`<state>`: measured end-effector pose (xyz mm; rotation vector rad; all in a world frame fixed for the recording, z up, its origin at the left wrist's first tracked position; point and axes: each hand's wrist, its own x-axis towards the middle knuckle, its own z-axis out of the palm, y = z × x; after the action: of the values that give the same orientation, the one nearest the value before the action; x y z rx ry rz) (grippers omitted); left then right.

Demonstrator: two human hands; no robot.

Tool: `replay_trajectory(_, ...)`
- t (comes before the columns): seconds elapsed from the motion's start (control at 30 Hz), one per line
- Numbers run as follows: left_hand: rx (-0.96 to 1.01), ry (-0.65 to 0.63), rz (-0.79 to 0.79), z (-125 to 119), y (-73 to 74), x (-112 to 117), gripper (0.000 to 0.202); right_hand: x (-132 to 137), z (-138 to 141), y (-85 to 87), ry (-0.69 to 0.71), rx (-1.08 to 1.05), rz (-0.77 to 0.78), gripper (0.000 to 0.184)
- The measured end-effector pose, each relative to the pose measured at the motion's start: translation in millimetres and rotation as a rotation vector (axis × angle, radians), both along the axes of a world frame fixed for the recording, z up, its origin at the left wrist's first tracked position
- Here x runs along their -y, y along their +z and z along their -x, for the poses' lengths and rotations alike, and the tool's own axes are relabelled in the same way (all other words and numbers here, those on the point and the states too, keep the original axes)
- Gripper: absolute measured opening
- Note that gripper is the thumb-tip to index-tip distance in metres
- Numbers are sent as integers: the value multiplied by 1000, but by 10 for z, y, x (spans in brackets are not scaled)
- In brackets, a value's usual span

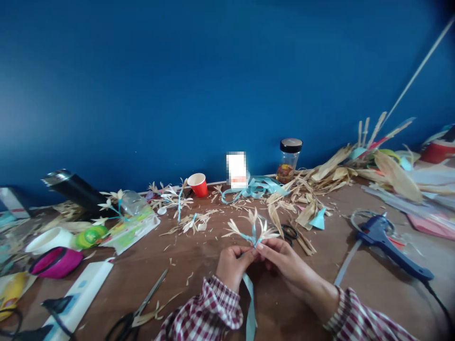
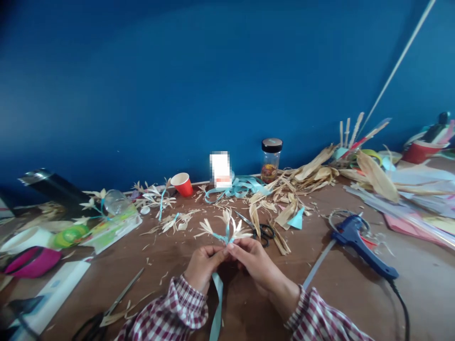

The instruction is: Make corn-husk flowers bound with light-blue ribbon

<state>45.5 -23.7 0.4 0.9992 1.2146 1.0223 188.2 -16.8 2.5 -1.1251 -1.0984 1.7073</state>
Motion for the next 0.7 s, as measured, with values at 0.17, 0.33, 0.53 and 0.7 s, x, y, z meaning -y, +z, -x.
replay_trajectory(0.17, 5, 77, -18, -54, 7, 54, 25, -15, 1, -20, 18, -13, -2, 38)
replay_trajectory(0.33, -17, 71, -73, -61, 54, 54, 25, -20, 23, 16, -37, 33, -51, 40)
replay_trajectory(0.53, -184, -29, -126, 126, 233, 106, 28, -13, 27, 111, -7, 13, -44, 36)
replay_trajectory(0.7, -413, -70, -137, 433, 363, 191, 24, -13, 63, 213, 42, -26, -40, 33)
